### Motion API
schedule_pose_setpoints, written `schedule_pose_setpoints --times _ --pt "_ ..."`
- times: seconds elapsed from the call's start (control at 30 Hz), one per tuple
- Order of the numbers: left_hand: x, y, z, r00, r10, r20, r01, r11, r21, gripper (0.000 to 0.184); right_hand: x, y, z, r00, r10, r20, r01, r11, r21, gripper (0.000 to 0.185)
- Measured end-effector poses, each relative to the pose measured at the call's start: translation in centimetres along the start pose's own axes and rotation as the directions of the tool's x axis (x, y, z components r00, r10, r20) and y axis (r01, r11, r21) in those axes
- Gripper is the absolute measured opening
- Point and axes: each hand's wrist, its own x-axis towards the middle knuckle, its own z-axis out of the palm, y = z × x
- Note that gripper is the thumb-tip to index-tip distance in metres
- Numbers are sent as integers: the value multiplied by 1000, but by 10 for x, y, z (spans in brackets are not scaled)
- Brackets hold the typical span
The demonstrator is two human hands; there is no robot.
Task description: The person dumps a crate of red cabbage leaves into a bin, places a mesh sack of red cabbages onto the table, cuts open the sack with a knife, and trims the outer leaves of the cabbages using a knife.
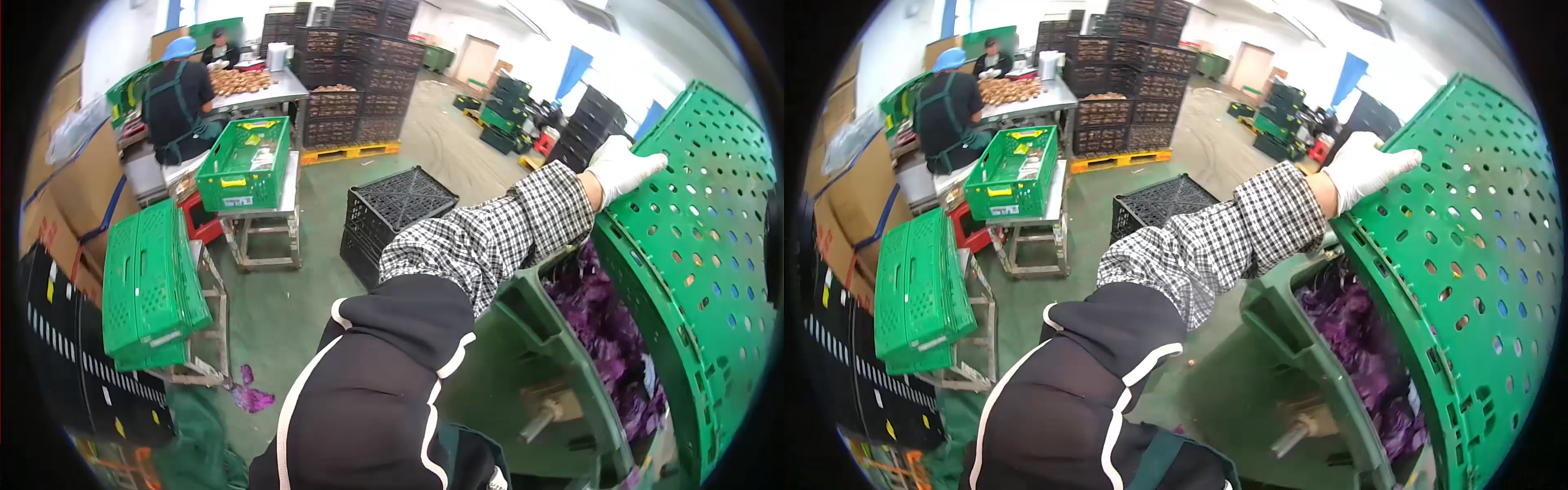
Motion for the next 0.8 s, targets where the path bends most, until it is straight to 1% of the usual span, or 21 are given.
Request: schedule_pose_setpoints --times 0.03,0.07,0.1,0.13,0.2,0.27,0.3,0.33,0.4,0.43,0.53,0.57,0.6,0.67,0.7,0.73,0.77,0.8 --pt "-7 -1 -12 999 -10 32 15 984 -175 57 -27 -4 -2 1000 11 -26 -11 1000 -9 52" --pt "-18 9 -7 989 -7 149 67 915 -398 54 -72 -15 -17 994 55 -98 -60 997 -40 52" --pt "-26 19 -11 973 -23 230 142 844 -517 46 -102 -22 -23 988 71 -136 -78 996 -43 52" --pt "-33 24 -17 956 46 288 127 824 -553 43 -133 -29 -31 981 86 -176 -98 993 -60 52" --pt "-50 32 -4 946 67 318 171 729 -663 38 -193 -43 -49 959 117 -258 -142 986 -82 51" --pt "-71 37 23 926 138 351 211 581 -786 37 -248 -54 -67 933 141 -330 -186 977 -108 51" --pt "-87 51 23 917 105 385 237 633 -737 41 -275 -59 -76 919 152 -363 -208 971 -119 51" --pt "-105 65 30 922 78 378 256 611 -749 44 -302 -63 -86 902 166 -398 -234 964 -128 51" --pt "-138 88 46 885 80 460 333 581 -743 45 -358 -73 -108 856 194 -479 -295 944 -144 51" --pt "-157 105 44 842 96 531 394 562 -727 45 -388 -77 -119 826 207 -524 -328 933 -148 51" --pt "-219 151 67 776 157 611 487 466 -738 47 -478 -92 -153 730 226 -645 -417 895 -160 51" --pt "-244 169 72 775 164 610 459 518 -722 50 -508 -97 -164 692 226 -685 -444 882 -157 51" --pt "-272 185 82 757 161 633 492 498 -714 52 -541 -104 -176 656 223 -721 -474 865 -163 51" --pt "-331 221 87 666 163 728 587 487 -647 53 -611 -124 -193 567 206 -798 -536 827 -168 51" --pt "-359 237 89 597 204 776 634 473 -612 56 -649 -137 -199 511 192 -838 -571 804 -164 51" --pt "-397 251 101 517 267 813 697 419 -582 55 -686 -151 -203 453 173 -875 -604 781 -158 51" --pt "-432 266 105 484 281 829 648 521 -555 52 -722 -168 -204 394 153 -906 -641 753 -152 51" --pt "-457 290 80 378 379 845 732 437 -523 49 -755 -187 -205 329 119 -937 -673 725 -144 51"
